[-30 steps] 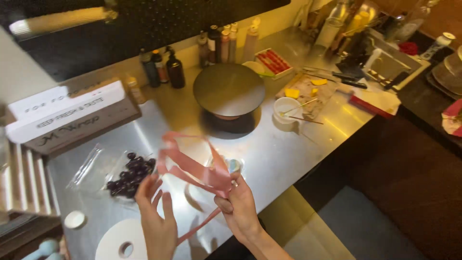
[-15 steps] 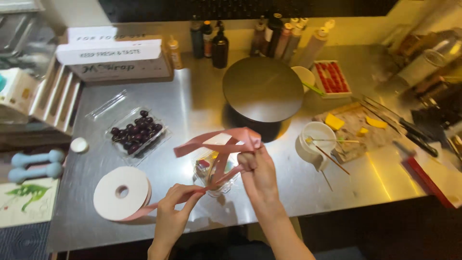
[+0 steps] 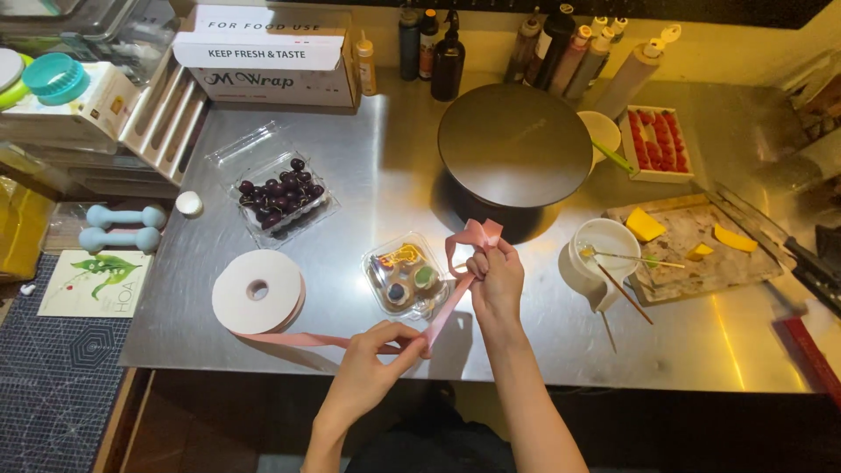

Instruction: Tying a pink ribbon into a bow around a plastic container of assorted treats.

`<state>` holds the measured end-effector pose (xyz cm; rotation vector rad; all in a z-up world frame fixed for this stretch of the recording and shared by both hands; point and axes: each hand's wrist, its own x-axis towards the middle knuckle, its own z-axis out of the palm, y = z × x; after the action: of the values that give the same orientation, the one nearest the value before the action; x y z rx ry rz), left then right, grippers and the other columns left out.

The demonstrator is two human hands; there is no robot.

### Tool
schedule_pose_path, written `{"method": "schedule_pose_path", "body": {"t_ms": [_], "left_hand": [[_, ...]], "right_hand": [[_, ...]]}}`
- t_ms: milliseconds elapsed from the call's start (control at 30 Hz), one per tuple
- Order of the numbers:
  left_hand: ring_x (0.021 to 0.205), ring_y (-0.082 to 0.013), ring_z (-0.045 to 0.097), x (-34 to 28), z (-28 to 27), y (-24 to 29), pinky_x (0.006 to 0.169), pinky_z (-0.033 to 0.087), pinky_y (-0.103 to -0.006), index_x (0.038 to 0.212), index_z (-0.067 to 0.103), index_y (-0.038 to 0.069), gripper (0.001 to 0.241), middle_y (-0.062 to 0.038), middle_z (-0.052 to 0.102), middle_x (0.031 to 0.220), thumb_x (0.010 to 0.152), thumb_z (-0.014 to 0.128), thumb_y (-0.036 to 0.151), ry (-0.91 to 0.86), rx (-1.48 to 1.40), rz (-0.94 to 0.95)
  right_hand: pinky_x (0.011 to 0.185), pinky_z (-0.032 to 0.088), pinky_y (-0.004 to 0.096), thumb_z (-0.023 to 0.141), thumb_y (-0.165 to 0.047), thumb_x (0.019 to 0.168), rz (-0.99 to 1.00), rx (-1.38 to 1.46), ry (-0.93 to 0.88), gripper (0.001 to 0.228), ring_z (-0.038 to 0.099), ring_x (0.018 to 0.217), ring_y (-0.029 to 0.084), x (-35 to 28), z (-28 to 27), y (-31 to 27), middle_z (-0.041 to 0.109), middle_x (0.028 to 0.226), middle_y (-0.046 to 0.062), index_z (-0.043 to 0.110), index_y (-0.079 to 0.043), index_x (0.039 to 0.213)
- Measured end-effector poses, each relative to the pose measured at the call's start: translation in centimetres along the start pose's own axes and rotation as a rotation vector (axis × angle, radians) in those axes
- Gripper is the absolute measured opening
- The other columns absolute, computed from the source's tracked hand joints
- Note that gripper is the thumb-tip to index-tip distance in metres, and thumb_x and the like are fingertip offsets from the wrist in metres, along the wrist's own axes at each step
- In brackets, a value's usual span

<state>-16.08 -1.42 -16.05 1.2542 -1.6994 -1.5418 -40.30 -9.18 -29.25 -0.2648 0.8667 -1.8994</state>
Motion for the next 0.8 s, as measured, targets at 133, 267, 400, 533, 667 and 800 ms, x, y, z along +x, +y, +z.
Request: {"method": "schedule_pose_path", "body": {"t_ms": [133,267,400,533,667,800], "left_hand": [[0.084,-0.0152,0.076,-0.6,1.5,-2.0,0.081,0.06,-0.0298,0.097,0.077,0.002,0.02,-0.007,0.08,0.087,0.092,0.069,0.02,0.0,-0.046,0.038],[0.083,-0.0199,0.073,-0.6,3.7,-7.5,0.079,0.058,-0.0335,0.098,0.072,0.0,0.024,-0.01,0.074,0.087,0.095,0.067,0.023,-0.021,-0.016,-0.024],[0.084,-0.0243,0.071,2.7,5.8,-15.9,0.076,0.057,-0.0359,0.1,0.069,-0.002,0.025,-0.012,0.069,0.092,0.093,0.068,0.021,0.081,0.082,0.112],[0.079,-0.0232,0.068,3.0,4.3,-13.8,0.074,0.054,-0.0342,0.099,0.069,-0.002,0.025,-0.012,0.071,0.088,0.095,0.067,0.023,0.112,0.136,0.117],[0.074,-0.0148,0.065,0.4,1.9,-9.2,0.072,0.053,-0.0295,0.095,0.071,-0.002,0.026,-0.009,0.074,0.082,0.095,0.068,0.024,-0.049,0.037,0.097],[0.073,-0.0116,0.064,-1.2,1.8,-8.8,0.071,0.053,-0.0279,0.096,0.073,-0.002,0.026,-0.007,0.075,0.081,0.094,0.069,0.024,-0.149,0.024,0.093]], "right_hand": [[0.055,0.035,0.026,0.057,-0.01,0.104,0.08,0.074,0.204,0.028,0.038,0.058,0.009,-2.1,-2.1,-0.4,0.056,0.087,0.01,0.046,0.004,0.126],[0.05,0.032,0.026,0.057,-0.01,0.103,0.048,0.021,0.333,0.025,0.038,0.055,0.009,-1.4,-7.0,2.6,0.054,0.084,0.008,0.048,0.002,0.123],[0.048,0.028,0.027,0.053,0.001,0.103,-0.052,-0.054,0.159,0.009,0.038,0.058,0.01,-0.7,-15.4,8.5,0.053,0.084,0.01,0.049,0.007,0.109],[0.047,0.028,0.026,0.052,-0.005,0.105,0.01,-0.081,0.407,0.007,0.036,0.053,0.009,-1.3,-15.5,8.7,0.055,0.082,0.006,0.055,-0.001,0.1],[0.048,0.028,0.023,0.052,-0.009,0.107,0.013,-0.059,0.331,0.011,0.037,0.054,0.006,-1.5,-14.1,5.3,0.061,0.086,0.006,0.056,0.001,0.104],[0.047,0.029,0.024,0.055,-0.006,0.104,-0.014,-0.055,0.289,0.013,0.038,0.054,0.007,-2.1,-11.2,4.0,0.062,0.087,0.008,0.057,0.005,0.112]]}}
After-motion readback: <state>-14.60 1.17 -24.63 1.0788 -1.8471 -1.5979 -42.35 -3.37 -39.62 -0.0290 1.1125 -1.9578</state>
